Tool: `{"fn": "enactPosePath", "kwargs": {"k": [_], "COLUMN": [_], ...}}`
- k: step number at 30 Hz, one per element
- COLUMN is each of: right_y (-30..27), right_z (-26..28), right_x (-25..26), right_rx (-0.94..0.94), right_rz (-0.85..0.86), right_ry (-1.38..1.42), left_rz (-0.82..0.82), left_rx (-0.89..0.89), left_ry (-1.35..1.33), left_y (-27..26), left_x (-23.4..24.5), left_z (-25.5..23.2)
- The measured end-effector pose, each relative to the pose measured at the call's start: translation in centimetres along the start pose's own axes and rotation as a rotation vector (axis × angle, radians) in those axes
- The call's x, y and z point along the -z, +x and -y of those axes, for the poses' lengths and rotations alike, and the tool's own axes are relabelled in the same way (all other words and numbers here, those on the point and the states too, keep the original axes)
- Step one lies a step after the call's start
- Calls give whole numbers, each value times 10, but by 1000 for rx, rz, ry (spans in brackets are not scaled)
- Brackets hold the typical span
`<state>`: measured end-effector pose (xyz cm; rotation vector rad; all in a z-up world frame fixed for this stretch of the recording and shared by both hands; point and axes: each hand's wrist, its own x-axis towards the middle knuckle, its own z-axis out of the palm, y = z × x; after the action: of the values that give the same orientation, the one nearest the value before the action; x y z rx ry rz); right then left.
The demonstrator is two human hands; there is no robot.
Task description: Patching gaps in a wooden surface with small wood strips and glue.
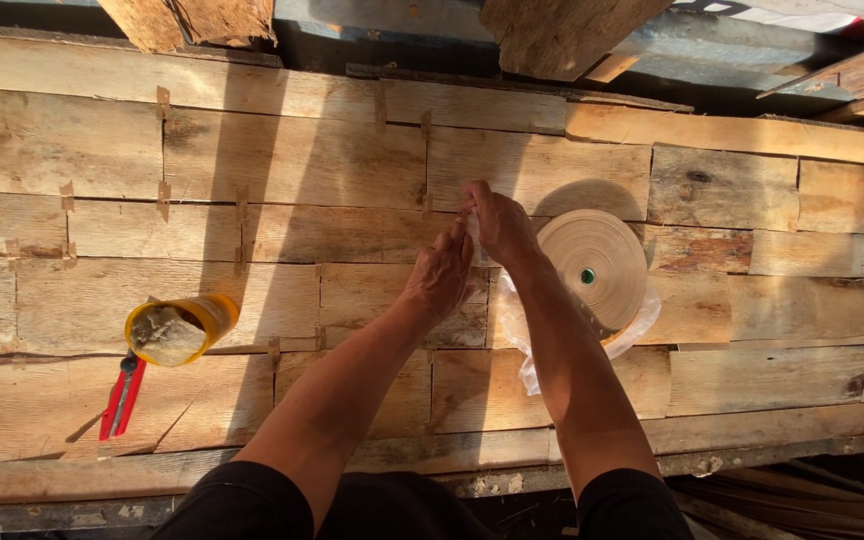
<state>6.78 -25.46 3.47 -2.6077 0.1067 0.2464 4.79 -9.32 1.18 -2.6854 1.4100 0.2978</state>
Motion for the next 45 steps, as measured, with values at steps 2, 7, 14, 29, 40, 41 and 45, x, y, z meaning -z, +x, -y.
{"fn": "enactPosePath", "kwargs": {"k": [2, 7, 14, 29, 40, 41, 45], "right_y": [-5, -13, -5, 47, 65, 66, 76], "right_z": [-6, -6, -20, -29, 12, 22, 12], "right_x": [-7, -16, -26, -4, -30, -35, -100], "right_rx": [11, -6, 47, -504, -64, -7, 128], "right_rz": [-34, -95, -320, -123, -702, -784, -968], "right_ry": [-2, -27, 189, 287, 968, 968, 640], "left_rz": [33, 37, 46, -90, -399, -371, -304], "left_rx": [0, 28, 52, 24, 360, 375, 400], "left_ry": [-19, -63, -79, -182, -416, -392, -430], "left_y": [3, 4, 2, -22, -104, -104, -101], "left_x": [-2, -4, 7, -12, -45, -41, -39], "left_z": [-2, -6, -4, -5, 45, 45, 46]}}
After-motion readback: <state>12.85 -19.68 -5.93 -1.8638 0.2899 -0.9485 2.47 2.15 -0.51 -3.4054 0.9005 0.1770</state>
